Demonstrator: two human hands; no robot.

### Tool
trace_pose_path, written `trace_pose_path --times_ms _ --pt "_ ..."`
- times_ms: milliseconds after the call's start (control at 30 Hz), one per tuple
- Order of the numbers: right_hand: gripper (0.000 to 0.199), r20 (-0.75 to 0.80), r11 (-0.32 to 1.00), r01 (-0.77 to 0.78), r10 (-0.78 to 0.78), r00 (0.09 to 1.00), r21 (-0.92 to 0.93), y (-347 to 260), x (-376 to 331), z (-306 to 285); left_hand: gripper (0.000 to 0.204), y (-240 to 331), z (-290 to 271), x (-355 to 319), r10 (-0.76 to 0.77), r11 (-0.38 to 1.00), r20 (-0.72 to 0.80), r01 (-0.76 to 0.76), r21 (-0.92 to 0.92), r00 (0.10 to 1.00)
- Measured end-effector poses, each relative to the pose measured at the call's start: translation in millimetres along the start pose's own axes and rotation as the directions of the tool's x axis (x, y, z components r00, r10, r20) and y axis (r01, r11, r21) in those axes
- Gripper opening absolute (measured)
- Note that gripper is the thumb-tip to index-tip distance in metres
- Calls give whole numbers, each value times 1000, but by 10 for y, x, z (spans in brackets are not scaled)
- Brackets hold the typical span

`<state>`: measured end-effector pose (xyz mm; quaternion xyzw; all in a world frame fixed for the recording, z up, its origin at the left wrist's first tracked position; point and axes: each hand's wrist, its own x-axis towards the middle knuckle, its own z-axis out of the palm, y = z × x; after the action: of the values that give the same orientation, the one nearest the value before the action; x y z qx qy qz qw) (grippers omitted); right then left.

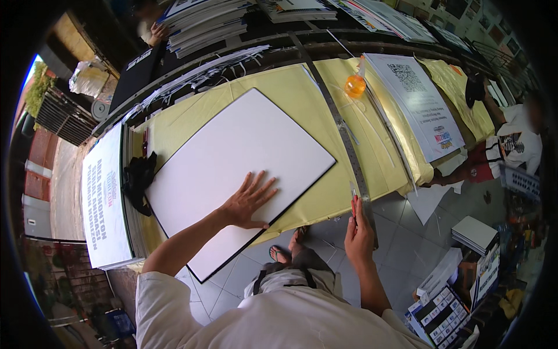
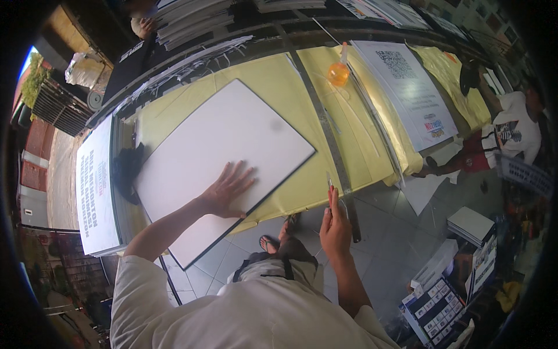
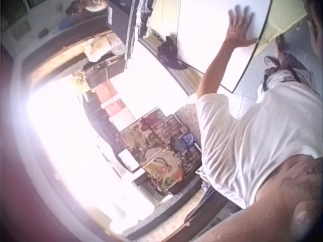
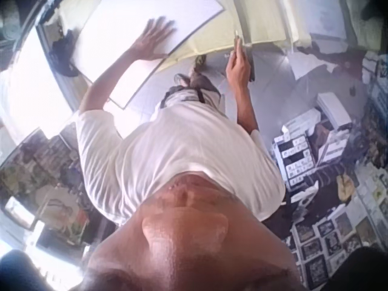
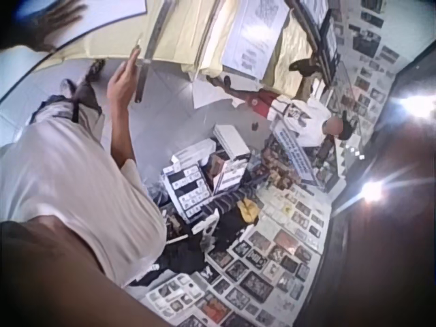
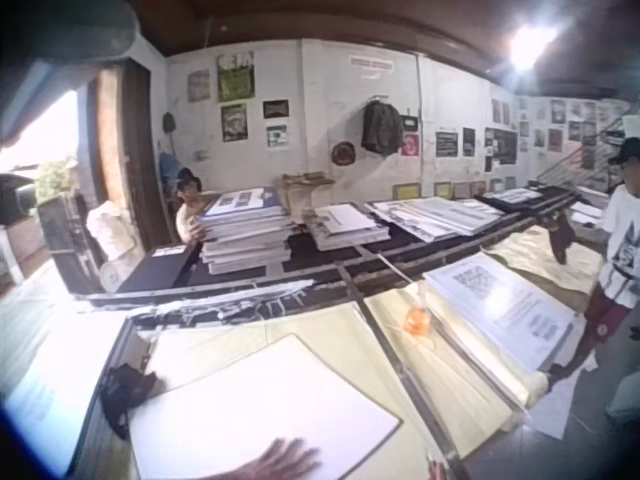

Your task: The person wipes a printed poster with a cloth, then uses a utility knife and ruler to trim the edges of a white board. They place the trimmed board onto the poster and smooth it down, repeating the process with another poster.

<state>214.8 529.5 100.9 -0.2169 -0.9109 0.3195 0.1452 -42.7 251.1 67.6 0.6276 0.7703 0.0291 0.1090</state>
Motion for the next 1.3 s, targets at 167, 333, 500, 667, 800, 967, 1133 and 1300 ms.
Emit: trace_pose_path --times_ms 167,333,500,667,800,967,1133,1300 --pt "59 -75 996 91 -92 993 -22 -5 87 127 115 -3 -15 -169 175 984 122 -169 -56 977" --pt "60 -28 987 0 4 1000 162 -54 353 287 114 -329 -93 -205 272 962 235 -273 -28 933" --pt "63 -28 982 20 -15 999 185 -38 985 491 108 -652 -267 19 202 978 124 -194 -74 972" --pt "64 116 990 5 -22 993 140 -120 2022 911 47 -1021 -292 1302 -292 952 -489 299 -67 822" --pt "59 201 999 21 -26 979 25 -322 2836 1322 48 -1359 -202 2286 -544 826 -506 535 -180 669" --pt "59 263 992 92 -68 963 -81 -444 3431 1625 63 -1481 -40 2548 -612 777 -397 615 -139 684" --pt "56 266 990 96 -65 962 -105 -479 3577 1750 67 -1503 -23 2549 -610 773 -381 628 -94 695" --pt "56 246 990 100 -73 967 -100 -486 3587 1788 67 -1484 -41 2549 -632 759 -355 644 -99 689"
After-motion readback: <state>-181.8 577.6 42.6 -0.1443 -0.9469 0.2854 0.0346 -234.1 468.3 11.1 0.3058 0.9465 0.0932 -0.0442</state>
